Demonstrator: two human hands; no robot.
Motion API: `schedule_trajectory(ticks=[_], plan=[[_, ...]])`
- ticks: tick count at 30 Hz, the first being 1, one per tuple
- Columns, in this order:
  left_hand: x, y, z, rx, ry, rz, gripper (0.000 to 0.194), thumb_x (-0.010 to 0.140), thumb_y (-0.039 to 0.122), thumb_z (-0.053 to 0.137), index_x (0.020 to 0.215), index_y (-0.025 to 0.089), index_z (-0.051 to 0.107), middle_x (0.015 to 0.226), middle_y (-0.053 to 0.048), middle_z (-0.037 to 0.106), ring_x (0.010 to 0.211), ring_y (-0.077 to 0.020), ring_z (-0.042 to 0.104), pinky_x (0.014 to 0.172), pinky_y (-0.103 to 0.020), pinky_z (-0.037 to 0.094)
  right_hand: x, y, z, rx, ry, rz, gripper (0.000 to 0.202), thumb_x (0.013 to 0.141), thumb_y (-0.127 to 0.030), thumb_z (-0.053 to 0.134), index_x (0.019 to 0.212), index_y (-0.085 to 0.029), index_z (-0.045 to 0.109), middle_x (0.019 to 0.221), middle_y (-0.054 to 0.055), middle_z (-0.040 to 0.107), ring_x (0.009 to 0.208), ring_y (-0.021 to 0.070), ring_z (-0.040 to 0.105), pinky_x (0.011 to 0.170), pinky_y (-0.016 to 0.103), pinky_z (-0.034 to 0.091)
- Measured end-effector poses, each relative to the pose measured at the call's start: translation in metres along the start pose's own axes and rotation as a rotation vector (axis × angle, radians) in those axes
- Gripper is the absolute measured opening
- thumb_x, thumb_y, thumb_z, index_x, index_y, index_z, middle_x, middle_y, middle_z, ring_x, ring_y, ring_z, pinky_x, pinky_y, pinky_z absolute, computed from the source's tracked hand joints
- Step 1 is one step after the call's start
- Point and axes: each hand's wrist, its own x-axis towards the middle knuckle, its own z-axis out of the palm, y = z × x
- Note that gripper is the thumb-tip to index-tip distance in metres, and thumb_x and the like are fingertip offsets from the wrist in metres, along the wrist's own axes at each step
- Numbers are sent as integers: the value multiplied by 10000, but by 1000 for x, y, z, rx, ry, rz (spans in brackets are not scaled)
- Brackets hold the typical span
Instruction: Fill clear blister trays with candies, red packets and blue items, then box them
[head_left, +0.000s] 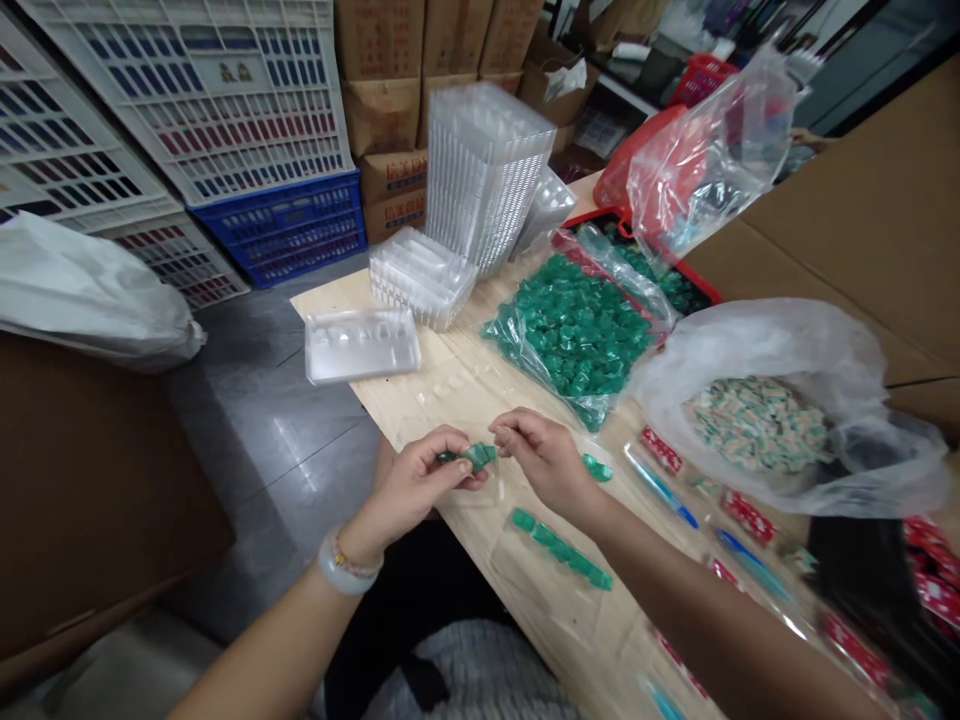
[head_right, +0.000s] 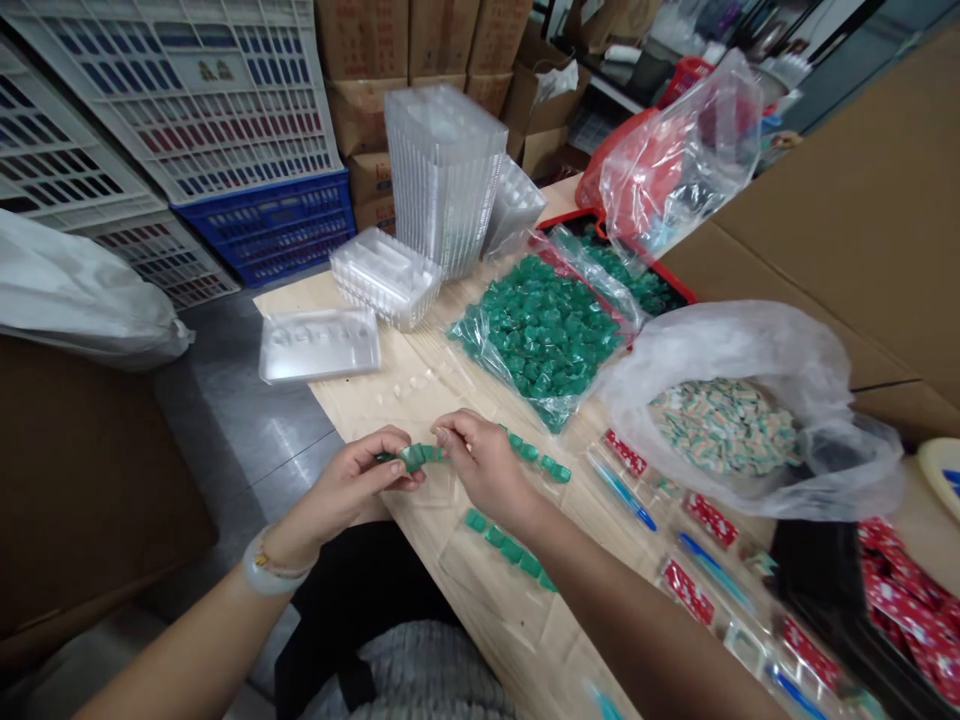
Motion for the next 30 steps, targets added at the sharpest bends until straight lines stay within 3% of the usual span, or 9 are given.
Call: schedule_trajectory(ticks=[4, 8, 14, 17, 21, 24, 27, 30], plan=[[5, -2, 3, -151, 22, -101, 153, 708, 280, 620, 742, 135, 584, 764, -23, 564, 706, -107, 563, 688, -236, 488, 1, -9, -6, 263, -130, 78, 183, 811, -320, 466, 816, -168, 567, 671, 1, 540, 604, 98, 513, 569, 229, 426], [8, -3, 6, -134, 23, -97, 132, 713, 252, 617, 695, 130, 570, 749, -22, 566, 725, -112, 553, 673, -228, 483, 5, -16, -10, 287, -238, 93, 171, 779, -299, 511, 783, -146, 589, 691, 9, 541, 595, 91, 497, 557, 227, 413], [17, -6, 8, 7, -8, -109, 172, 730, 291, 584, 693, 136, 519, 715, 1, 521, 661, -103, 539, 641, -247, 470, 9, -16, -18, -108, -244, -134, 117, 786, -150, 451, 721, -153, 548, 695, 11, 527, 636, 98, 492, 581, 216, 388], [21, -1, 13, 226, -30, -25, 197, 730, 285, 576, 632, 133, 498, 704, 10, 470, 611, -85, 511, 597, -224, 443, 7, -10, -13, -388, -172, -228, 132, 786, -108, 400, 750, -145, 521, 728, 40, 510, 670, 126, 489, 615, 245, 398], [22, 12, 20, 371, -101, 89, 220, 750, 282, 545, 593, 133, 508, 740, -10, 461, 692, -103, 497, 608, -209, 417, 15, 9, -21, -583, 3, -212, 182, 802, -106, 359, 734, -145, 524, 710, 63, 525, 665, 146, 504, 620, 266, 414], [25, 16, 18, 362, -58, 53, 229, 771, 303, 517, 611, 140, 505, 717, -8, 472, 642, -98, 495, 592, -216, 408, 40, 32, -73, -526, 244, -146, 154, 792, -165, 414, 703, -165, 540, 700, 46, 559, 678, 148, 531, 628, 274, 428], [31, 10, 10, 377, -18, -23, 222, 781, 325, 501, 653, 146, 533, 718, -12, 490, 610, -98, 494, 586, -225, 405, 78, 59, -168, -424, 590, 47, 102, 717, -260, 527, 648, -187, 543, 606, 6, 548, 590, 151, 533, 568, 296, 435], [39, 2, 5, 420, -23, -42, 246, 781, 343, 496, 642, 150, 559, 709, -20, 504, 628, -112, 493, 586, -224, 403, 118, 93, -265, -433, 761, 144, 156, 684, -301, 560, 570, -217, 494, 492, -15, 473, 500, 165, 502, 473, 317, 415]])
